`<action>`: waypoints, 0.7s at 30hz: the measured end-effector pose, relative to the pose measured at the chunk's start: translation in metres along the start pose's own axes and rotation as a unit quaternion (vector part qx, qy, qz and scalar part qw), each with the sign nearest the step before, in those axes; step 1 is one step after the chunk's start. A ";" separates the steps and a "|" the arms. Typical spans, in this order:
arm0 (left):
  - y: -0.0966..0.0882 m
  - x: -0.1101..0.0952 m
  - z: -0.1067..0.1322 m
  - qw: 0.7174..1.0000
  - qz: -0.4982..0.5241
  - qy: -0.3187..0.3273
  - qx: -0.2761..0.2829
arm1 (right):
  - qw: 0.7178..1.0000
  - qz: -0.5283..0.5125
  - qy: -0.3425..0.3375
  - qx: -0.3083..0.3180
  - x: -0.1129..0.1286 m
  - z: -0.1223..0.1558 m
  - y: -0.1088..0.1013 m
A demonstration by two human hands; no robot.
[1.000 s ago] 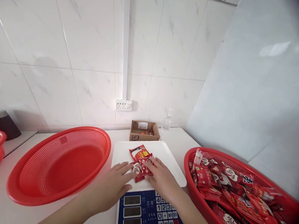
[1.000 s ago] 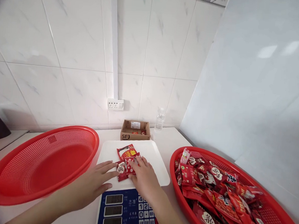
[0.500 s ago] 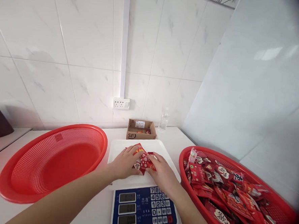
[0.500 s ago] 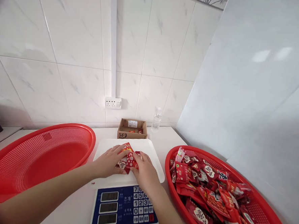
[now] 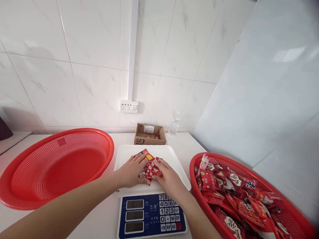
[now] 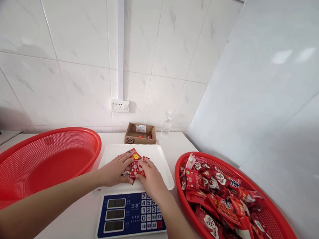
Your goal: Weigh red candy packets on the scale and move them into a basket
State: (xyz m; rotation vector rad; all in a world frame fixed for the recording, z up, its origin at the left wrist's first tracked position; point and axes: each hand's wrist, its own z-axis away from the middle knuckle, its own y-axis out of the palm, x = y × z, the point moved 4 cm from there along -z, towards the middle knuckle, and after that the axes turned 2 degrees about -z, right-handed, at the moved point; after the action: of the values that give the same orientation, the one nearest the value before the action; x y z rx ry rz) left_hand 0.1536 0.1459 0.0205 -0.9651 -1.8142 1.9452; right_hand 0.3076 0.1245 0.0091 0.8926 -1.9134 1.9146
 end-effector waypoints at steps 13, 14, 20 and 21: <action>-0.021 -0.005 0.030 0.999 0.028 -0.028 -0.031 | 0.997 -0.001 -0.023 -0.067 0.002 0.031 -0.019; -0.028 -0.005 0.042 0.998 0.037 -0.041 -0.044 | 0.997 0.000 -0.020 -0.080 -0.003 0.041 -0.023; -0.039 0.023 0.132 0.936 0.141 -0.227 -0.228 | 0.979 0.045 0.018 -0.196 -0.051 0.104 -0.045; -0.034 0.029 0.142 0.928 0.135 -0.252 -0.238 | 0.977 0.057 0.026 -0.203 -0.059 0.110 -0.047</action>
State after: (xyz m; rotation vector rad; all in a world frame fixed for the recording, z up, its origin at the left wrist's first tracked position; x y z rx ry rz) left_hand 0.0325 0.0625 0.0411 -0.9479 -2.6628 2.0962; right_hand 0.4050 0.0340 0.0025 0.6154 -2.2495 1.4982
